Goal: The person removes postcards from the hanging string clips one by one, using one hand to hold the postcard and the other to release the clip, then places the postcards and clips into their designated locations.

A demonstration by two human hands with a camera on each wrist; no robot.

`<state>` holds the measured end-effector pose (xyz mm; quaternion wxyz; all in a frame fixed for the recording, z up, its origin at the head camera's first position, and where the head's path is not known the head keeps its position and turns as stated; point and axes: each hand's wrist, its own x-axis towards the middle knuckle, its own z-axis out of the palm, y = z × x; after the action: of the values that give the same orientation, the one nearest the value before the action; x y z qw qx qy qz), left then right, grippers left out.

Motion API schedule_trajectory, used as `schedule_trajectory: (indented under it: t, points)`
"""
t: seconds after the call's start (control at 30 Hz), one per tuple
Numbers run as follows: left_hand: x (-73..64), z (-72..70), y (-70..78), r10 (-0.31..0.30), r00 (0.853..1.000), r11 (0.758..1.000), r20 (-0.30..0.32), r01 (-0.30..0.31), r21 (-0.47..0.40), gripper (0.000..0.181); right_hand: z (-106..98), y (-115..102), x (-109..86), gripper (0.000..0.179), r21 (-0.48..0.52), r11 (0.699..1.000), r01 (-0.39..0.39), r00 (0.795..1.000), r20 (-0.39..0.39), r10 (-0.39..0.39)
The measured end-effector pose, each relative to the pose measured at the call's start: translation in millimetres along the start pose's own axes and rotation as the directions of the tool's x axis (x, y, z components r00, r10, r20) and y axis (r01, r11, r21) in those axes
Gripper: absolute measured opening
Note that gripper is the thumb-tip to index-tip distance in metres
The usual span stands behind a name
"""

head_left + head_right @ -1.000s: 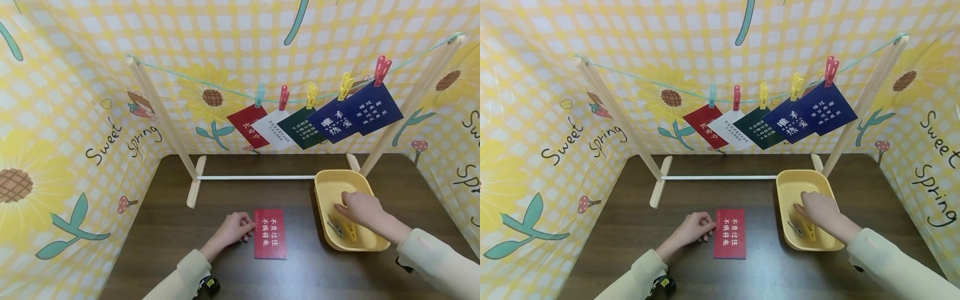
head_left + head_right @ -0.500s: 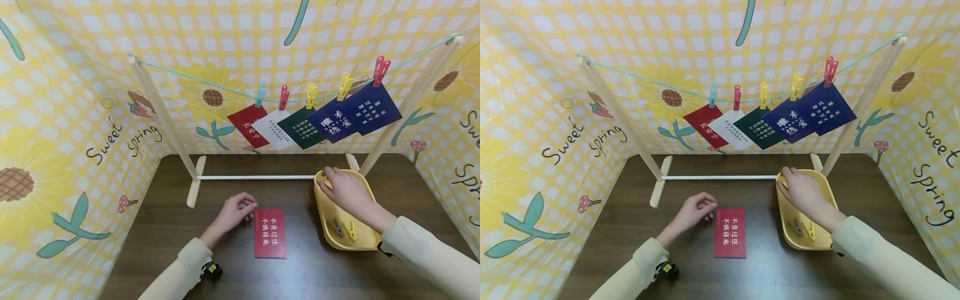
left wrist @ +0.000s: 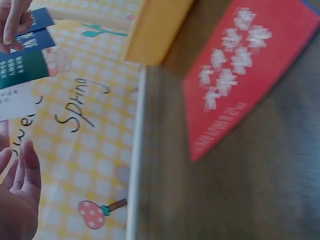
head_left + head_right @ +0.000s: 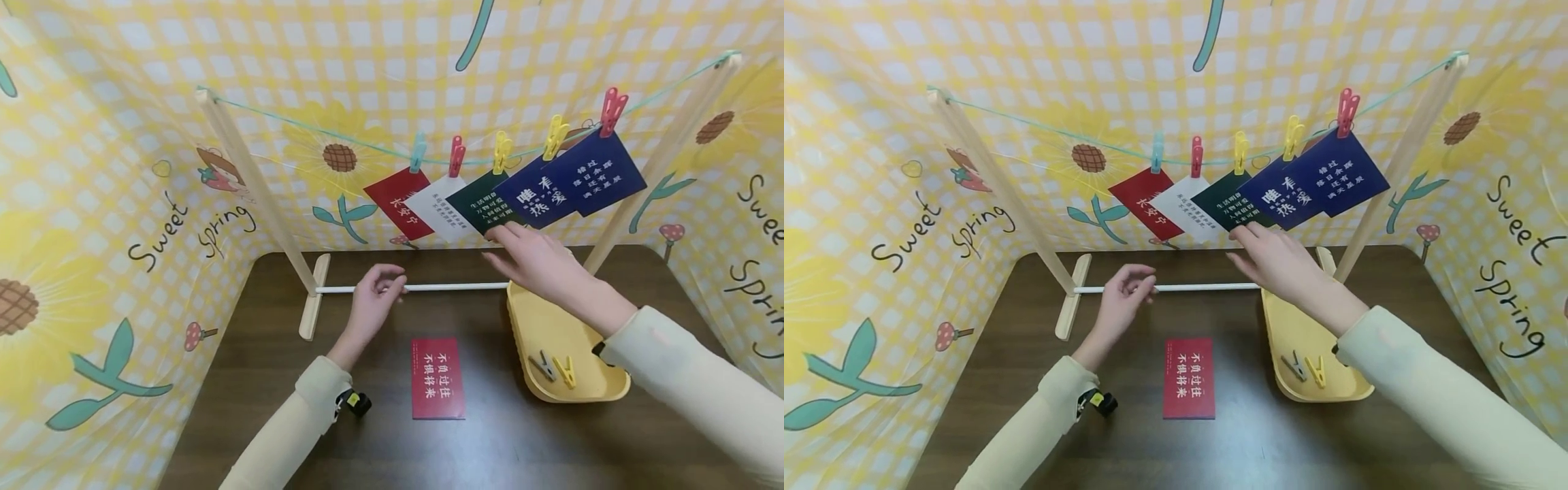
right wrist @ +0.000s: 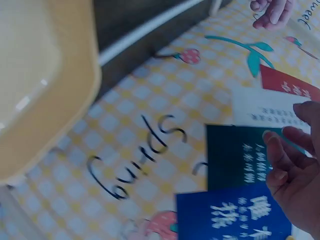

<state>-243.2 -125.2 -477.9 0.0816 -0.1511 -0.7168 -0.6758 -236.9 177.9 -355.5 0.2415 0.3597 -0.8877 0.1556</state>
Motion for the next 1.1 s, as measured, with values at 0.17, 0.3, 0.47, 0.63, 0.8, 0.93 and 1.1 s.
schedule_trajectory:
  t: [0.17,0.3,0.47,0.63,0.8,0.93,1.1]
  points:
    - [17.1,-0.1,10.5,0.021,0.998,0.999,-0.055,-0.024,-0.047,0.02,-12.3,-7.3,24.1,0.026,-0.038,0.993,0.115,0.993,-0.016,-0.116]
    - [28.3,1.3,18.3,0.034,0.995,0.998,-0.09,-0.04,-0.058,0.023,-24.8,-17.0,46.3,0.029,-0.073,0.979,0.188,0.981,-0.044,-0.191]
    - [42.0,5.4,23.4,0.068,0.991,0.992,-0.111,-0.079,-0.098,0.028,-45.4,-26.8,80.2,0.031,-0.066,0.967,0.244,0.965,-0.079,-0.249]
    - [53.6,11.8,26.4,0.094,0.986,0.982,-0.135,-0.114,-0.151,0.035,-63.0,-29.7,114.8,0.029,-0.05,0.961,0.271,0.955,-0.109,-0.275]
    - [60.1,15.9,29.0,0.072,0.983,0.978,-0.171,-0.103,-0.183,0.038,-72.9,-28.5,143.0,0.035,-0.044,0.979,0.197,0.979,-0.04,-0.199]
    - [62.2,16.4,29.9,0.048,0.982,0.977,-0.181,-0.084,-0.195,0.037,-77.5,-27.3,159.9,0.043,-0.016,0.997,0.08,0.992,0.1,-0.078]
    - [63.9,15.9,30.6,0.041,0.981,0.975,-0.189,-0.081,-0.207,0.034,-81.6,-26.2,174.5,0.054,0.037,0.996,-0.084,0.961,0.269,0.071]
